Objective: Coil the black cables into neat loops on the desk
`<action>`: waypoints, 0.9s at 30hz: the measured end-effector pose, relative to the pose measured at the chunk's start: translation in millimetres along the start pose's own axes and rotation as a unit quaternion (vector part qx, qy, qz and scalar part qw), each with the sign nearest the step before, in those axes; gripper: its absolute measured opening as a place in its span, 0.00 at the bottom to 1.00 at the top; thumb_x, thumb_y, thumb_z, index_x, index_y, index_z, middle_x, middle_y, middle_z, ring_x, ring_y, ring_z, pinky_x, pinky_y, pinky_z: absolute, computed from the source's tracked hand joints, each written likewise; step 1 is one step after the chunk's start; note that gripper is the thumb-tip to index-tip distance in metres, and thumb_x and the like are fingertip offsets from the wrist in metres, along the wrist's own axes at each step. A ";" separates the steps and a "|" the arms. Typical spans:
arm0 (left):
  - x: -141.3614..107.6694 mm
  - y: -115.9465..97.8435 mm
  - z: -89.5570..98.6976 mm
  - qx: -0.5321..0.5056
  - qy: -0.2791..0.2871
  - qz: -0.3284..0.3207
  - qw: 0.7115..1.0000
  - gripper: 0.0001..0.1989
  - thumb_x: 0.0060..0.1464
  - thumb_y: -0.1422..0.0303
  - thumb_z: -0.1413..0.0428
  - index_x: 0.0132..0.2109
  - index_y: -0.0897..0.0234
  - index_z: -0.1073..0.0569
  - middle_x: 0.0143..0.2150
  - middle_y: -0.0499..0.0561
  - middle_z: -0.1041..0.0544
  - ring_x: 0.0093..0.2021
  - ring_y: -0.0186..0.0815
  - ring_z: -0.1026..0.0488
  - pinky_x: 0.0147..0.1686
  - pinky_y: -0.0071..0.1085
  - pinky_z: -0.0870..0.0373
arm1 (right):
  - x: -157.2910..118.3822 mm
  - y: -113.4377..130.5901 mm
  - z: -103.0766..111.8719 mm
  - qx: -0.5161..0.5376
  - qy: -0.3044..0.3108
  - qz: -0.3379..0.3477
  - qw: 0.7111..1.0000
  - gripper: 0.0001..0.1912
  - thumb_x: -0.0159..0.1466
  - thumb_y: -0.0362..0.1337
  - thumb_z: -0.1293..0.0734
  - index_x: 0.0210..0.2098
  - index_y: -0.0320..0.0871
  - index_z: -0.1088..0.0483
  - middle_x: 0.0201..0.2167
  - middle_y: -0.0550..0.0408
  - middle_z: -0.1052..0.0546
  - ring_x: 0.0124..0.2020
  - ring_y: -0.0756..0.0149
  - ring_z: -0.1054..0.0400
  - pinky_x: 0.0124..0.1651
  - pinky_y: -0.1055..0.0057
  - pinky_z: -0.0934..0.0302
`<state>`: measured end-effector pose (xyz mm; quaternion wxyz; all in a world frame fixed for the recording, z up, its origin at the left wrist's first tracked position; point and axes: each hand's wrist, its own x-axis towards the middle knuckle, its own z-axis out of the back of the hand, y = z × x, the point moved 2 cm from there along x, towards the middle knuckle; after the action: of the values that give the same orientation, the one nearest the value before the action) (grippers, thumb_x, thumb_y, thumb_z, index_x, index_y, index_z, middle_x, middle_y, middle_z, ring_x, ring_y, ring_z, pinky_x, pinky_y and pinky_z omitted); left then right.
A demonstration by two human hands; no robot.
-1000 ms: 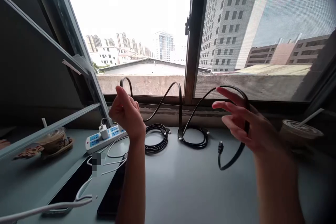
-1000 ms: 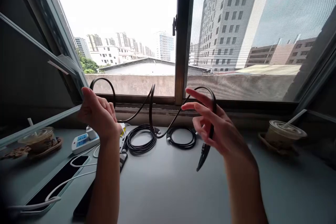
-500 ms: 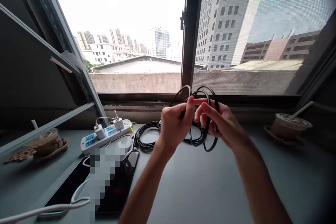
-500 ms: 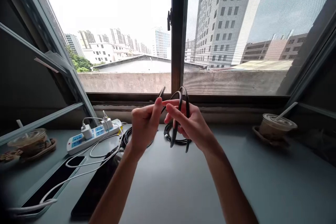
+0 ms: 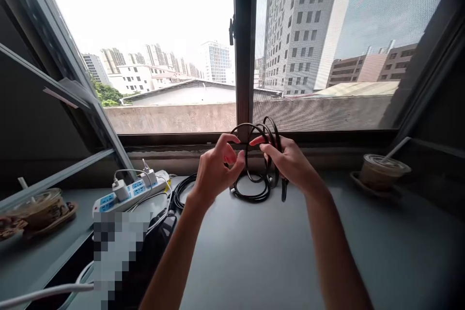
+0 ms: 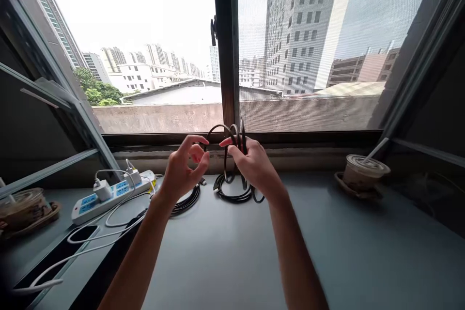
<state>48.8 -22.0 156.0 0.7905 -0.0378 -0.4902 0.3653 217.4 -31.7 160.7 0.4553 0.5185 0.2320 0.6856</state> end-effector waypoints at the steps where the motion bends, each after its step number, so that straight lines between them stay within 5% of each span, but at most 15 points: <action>1: 1.1 2.4 0.5 0.010 -0.023 -0.013 1.000 0.14 0.53 0.63 0.49 0.47 0.61 0.36 0.27 0.44 0.29 0.27 0.31 0.32 0.34 0.28 0.36 | -0.5 0.1 3.3 -0.039 -0.006 0.016 0.999 0.13 0.60 0.38 0.41 0.38 0.44 0.26 0.25 0.57 0.31 0.27 0.69 0.36 0.32 0.73 0.43; 5: 7.7 7.6 -6.1 0.081 -0.049 -0.060 0.994 0.31 0.47 0.61 0.42 0.58 0.59 0.42 0.52 0.56 0.32 0.51 0.41 0.34 0.50 0.40 0.40 | -2.5 4.1 10.7 -0.194 -0.088 0.072 0.974 0.12 0.59 0.33 0.41 0.36 0.46 0.26 0.37 0.54 0.29 0.37 0.63 0.35 0.37 0.69 0.45; 7: 13.1 8.3 -14.5 0.075 -0.031 -0.034 0.996 0.30 0.48 0.62 0.42 0.57 0.59 0.40 0.54 0.56 0.33 0.52 0.41 0.34 0.50 0.38 0.38 | -2.5 7.3 11.0 -0.216 -0.134 0.097 0.962 0.13 0.58 0.29 0.41 0.36 0.45 0.26 0.38 0.54 0.29 0.36 0.64 0.35 0.37 0.69 0.45; 11: 24.9 6.4 -30.2 0.010 -0.109 0.028 0.994 0.07 0.51 0.68 0.47 0.36 0.63 0.25 0.34 0.50 0.25 0.34 0.33 0.29 0.36 0.27 0.34 | -0.8 11.1 12.3 -0.180 -0.199 0.132 0.954 0.16 0.56 0.26 0.41 0.35 0.46 0.25 0.37 0.55 0.29 0.33 0.66 0.35 0.39 0.67 0.43; 16: 28.8 6.4 -34.6 -0.164 -0.270 0.116 0.942 0.22 0.52 0.66 0.47 0.13 0.63 0.39 0.11 0.44 0.39 0.14 0.27 0.38 0.19 0.25 0.40 | -0.7 13.7 19.1 -0.012 -0.195 0.169 0.966 0.13 0.55 0.27 0.39 0.34 0.46 0.24 0.36 0.55 0.30 0.34 0.69 0.34 0.36 0.73 0.40; 21: 26.9 7.6 -30.3 -0.351 -0.235 0.215 0.881 0.28 0.47 0.61 0.42 0.12 0.63 0.50 0.09 0.40 0.51 0.09 0.21 0.55 0.09 0.24 0.61 | 0.6 13.1 20.6 0.093 -0.104 0.118 0.983 0.10 0.56 0.36 0.34 0.38 0.44 0.27 0.32 0.57 0.27 0.25 0.73 0.35 0.28 0.76 0.39; 24: 27.1 9.6 -30.8 -0.411 -0.188 0.261 0.853 0.28 0.48 0.60 0.42 0.14 0.63 0.51 0.09 0.39 0.53 0.09 0.20 0.59 0.09 0.23 0.65 | 4.0 8.4 19.3 0.139 -0.077 0.071 0.985 0.12 0.56 0.44 0.33 0.27 0.40 0.29 0.18 0.60 0.31 0.15 0.76 0.41 0.20 0.78 0.44; 27: 27.2 14.6 -40.7 -0.410 -0.124 0.288 0.856 0.28 0.50 0.58 0.44 0.14 0.63 0.52 0.09 0.39 0.54 0.08 0.20 0.57 0.08 0.22 0.62 | 8.0 2.9 19.9 0.185 -0.081 0.016 0.979 0.20 0.56 0.47 0.33 0.16 0.39 0.36 0.11 0.61 0.39 0.11 0.79 0.48 0.13 0.79 0.53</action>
<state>80.4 17.5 149.2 0.4958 -0.4526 -0.6566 0.3438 234.2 -29.3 174.0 0.3579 0.6515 0.3085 0.5935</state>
